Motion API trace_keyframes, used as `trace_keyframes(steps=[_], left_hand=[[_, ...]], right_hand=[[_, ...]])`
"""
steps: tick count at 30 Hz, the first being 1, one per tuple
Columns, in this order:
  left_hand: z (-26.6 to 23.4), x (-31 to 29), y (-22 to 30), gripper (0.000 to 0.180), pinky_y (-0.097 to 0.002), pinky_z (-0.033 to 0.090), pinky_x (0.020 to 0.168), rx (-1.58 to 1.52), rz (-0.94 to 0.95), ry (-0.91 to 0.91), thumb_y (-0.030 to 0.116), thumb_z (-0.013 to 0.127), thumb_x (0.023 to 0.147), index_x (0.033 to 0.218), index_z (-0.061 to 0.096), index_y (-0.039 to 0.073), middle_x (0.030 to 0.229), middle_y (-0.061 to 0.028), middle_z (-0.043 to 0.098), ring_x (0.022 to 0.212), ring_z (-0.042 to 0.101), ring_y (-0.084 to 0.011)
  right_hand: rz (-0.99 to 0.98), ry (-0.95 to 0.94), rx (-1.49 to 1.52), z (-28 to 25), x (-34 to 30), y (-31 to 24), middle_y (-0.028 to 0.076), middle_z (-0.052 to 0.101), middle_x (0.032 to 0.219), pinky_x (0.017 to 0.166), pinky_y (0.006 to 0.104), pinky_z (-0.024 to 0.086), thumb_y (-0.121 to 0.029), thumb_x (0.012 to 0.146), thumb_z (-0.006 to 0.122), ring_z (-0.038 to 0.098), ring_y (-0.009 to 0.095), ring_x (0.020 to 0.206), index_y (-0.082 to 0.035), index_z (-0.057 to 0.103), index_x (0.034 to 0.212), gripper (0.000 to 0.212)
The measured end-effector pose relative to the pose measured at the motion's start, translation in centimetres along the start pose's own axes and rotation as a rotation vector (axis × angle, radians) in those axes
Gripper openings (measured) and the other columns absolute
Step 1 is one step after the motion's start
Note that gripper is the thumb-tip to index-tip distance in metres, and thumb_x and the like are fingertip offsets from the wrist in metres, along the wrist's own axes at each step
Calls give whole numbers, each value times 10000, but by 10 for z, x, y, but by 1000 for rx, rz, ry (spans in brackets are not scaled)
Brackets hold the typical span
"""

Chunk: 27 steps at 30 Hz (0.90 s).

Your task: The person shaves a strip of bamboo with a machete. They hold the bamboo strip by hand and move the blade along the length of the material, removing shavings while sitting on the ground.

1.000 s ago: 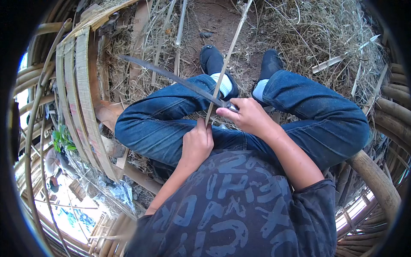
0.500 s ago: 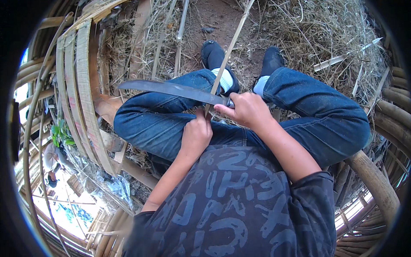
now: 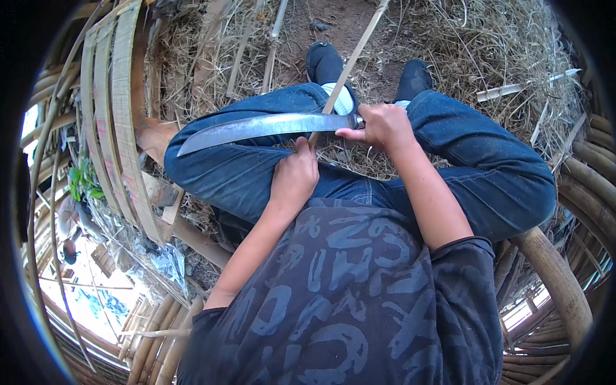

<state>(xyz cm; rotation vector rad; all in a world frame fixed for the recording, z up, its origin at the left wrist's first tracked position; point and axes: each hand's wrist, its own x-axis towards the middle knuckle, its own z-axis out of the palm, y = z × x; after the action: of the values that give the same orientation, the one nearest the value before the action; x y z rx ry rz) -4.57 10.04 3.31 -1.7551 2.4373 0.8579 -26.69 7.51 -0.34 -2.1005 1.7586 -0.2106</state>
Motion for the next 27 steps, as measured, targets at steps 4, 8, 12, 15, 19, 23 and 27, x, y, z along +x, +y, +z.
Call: trace_keyframes(steps=[4, 8, 12, 15, 19, 23, 27], left_hand=[[0, 1, 1, 190, -417, 507, 428, 5, -13, -17, 172, 492, 932, 875, 451, -5, 522, -169, 572, 498, 623, -339], [-5, -1, 3, 183, -417, 509, 431, -67, -40, 27, 161, 491, 932, 858, 446, 0, 530, -178, 581, 505, 628, -341], [0, -3, 2, 190, -490, 479, 440, -161, 4, 18, 169, 499, 937, 874, 432, 3, 544, -214, 569, 514, 601, -397], [-6, 1, 4, 196, -494, 478, 442, -148, -26, 17, 179, 503, 935, 869, 431, 9, 545, -214, 569, 512, 599, -401], [-9, 5, 11, 189, -495, 476, 440, -123, -56, -34, 186, 500, 935, 876, 437, 18, 541, -217, 567, 512, 598, -405], [-4, 5, 7, 189, -485, 481, 438, -77, -64, -47, 194, 492, 938, 910, 458, 9, 551, -219, 577, 514, 606, -397], [-8, 7, 10, 199, -474, 487, 437, -30, -54, -85, 197, 487, 940, 927, 467, -1, 559, -217, 585, 517, 613, -387]], right_hand=[[-61, 75, -60, -3, 4, 5, 149, 567, 509, 461, 406, 478, -792, 671, 545, 607, 322, 489, -64, 548, 577, 734], [379, 26, -103, -18, 10, 44, 182, 671, 757, 697, 464, 521, -828, 728, 441, 676, 335, 799, -68, 668, 750, 793], [765, 138, -20, -86, 29, 153, 223, 656, 718, 713, 470, 491, -745, 823, 425, 663, 385, 776, -4, 680, 712, 792], [703, 14, 109, -90, 32, 124, 212, 664, 738, 712, 469, 497, -726, 810, 481, 659, 383, 764, -13, 681, 725, 746], [498, -47, 230, -42, 23, 36, 206, 644, 670, 651, 458, 507, -706, 788, 532, 652, 383, 692, -15, 672, 727, 708], [145, -146, 95, -29, 12, -21, 195, 604, 578, 554, 443, 508, -727, 753, 547, 633, 361, 570, -22, 653, 672, 718], [32, -85, -50, -23, 15, -3, 167, 592, 539, 495, 427, 496, -759, 745, 518, 621, 327, 511, -52, 631, 642, 723]])
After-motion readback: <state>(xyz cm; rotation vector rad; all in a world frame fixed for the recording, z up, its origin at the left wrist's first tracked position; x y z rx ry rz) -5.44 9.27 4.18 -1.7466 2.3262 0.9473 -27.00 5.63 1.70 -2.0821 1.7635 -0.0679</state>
